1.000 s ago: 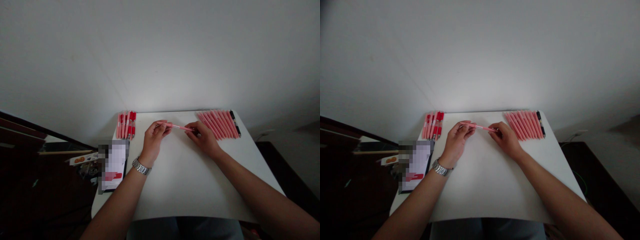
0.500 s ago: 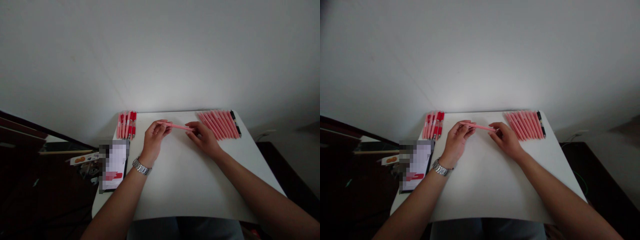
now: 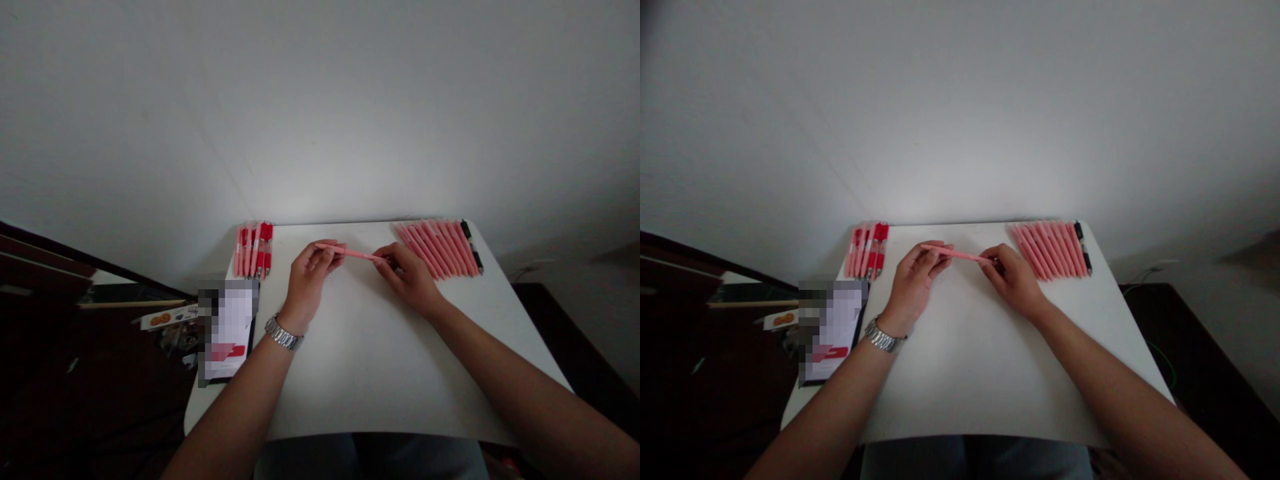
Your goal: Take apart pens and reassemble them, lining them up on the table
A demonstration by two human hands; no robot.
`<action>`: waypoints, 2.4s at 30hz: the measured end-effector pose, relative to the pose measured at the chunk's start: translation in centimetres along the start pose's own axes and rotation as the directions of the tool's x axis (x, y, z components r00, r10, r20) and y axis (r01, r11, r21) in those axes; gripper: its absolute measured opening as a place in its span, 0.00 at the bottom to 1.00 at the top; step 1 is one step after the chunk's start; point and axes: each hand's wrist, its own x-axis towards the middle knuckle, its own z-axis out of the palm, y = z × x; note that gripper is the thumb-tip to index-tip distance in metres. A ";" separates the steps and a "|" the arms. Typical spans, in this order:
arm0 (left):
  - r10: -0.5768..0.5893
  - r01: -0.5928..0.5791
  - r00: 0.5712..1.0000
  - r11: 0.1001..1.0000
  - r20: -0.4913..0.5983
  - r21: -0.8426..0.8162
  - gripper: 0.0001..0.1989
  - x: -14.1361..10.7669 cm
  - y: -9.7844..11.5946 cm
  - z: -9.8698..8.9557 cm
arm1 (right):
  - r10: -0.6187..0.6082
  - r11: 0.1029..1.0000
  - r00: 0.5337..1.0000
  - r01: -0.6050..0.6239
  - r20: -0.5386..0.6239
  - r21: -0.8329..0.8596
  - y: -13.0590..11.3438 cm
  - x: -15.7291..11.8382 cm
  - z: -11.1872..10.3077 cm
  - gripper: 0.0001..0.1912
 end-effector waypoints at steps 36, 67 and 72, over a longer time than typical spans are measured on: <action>0.004 -0.004 1.000 1.000 -0.008 0.019 0.15 0.0 0.1 -0.1 | -0.004 0.998 1.000 0.004 0.006 -0.058 0.0 0.0 -0.2 0.18; 0.001 0.000 0.999 0.999 -0.036 0.032 0.17 0.1 0.0 -0.3 | 0.043 0.999 0.999 -0.043 -0.022 0.014 0.4 -0.2 0.1 0.12; 0.000 0.001 1.000 1.000 -0.029 0.028 0.17 0.2 0.0 -0.2 | 0.043 0.999 0.999 -0.043 -0.016 0.014 0.2 -0.2 0.0 0.13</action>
